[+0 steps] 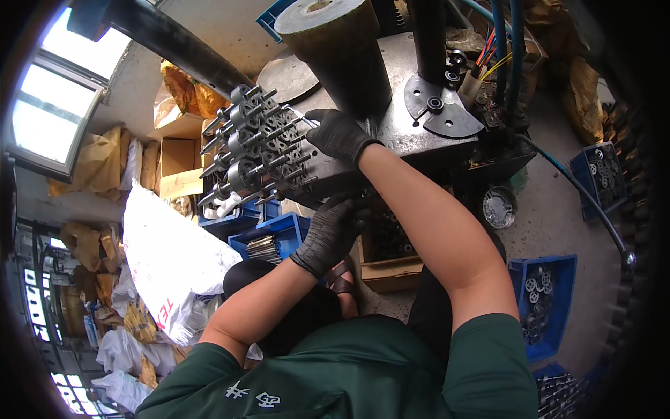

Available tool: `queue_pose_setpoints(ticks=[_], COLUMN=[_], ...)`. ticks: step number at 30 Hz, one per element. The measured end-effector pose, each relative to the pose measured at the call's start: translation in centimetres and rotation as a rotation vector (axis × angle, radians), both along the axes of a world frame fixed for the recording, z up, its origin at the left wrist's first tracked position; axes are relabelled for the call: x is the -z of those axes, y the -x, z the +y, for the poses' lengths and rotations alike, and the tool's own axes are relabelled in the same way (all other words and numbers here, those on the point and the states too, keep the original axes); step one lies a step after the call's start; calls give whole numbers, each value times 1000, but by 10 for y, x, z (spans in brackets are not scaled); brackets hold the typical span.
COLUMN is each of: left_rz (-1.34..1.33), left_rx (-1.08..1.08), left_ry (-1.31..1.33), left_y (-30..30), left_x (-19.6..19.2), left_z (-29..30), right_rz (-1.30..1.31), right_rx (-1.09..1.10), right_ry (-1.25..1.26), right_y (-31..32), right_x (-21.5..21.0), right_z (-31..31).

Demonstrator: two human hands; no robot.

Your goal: Assembling mechanical components and using an industrial press to secure them.

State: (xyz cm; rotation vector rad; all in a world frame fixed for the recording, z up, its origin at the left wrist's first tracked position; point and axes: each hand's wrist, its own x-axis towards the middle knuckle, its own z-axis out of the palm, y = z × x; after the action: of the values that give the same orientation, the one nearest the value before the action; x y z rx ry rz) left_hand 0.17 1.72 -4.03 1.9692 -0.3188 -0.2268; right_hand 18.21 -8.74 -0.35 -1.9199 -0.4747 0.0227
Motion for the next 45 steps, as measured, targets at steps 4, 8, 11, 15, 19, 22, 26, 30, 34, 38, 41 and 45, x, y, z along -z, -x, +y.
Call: queue_pose_setpoints(ticks=[4, 8, 11, 15, 19, 22, 26, 30, 34, 38, 41, 45], left_rz=[518, 673, 649, 537, 361, 519, 547, 555, 109, 586, 541, 546], left_rx=[-187, -285, -288, -270, -179, -289, -364, -329, -222, -317, -271, -280], left_ry=[614, 830, 814, 677, 503, 655, 601, 752, 434, 920, 942, 911], left_y=[-3, -2, -3, 0, -2, -2, -1, 0, 1, 4, 1, 3], left_x=[-12, -18, -8, -7, -5, -14, -25, -23, -31, -45, -46, -52], left_z=[-13, -15, -8, -9, -14, -17, -12, -6, -2, -2, -2, -6], right_rz=[93, -103, -192, 758, 777, 619, 611, 616, 609, 542, 459, 322], right_rx=[-66, -10, 6, -232, -254, -224, -141, -181, -236, -190, -188, -154], right_ry=[-33, -14, 129, -535, -501, -340, -308, -422, -364, -290, -212, -42], right_y=[-11, -11, 2, 19, 17, 25, 48, 73, 102, 123, 142, 157], right_x=[10, 17, 1, -35, -29, -35, -60, -49, -57, -61, -75, -73], right_z=[-2, -1, -1, -15, -16, -18, -35, -72, -113, -138, -149, -161])
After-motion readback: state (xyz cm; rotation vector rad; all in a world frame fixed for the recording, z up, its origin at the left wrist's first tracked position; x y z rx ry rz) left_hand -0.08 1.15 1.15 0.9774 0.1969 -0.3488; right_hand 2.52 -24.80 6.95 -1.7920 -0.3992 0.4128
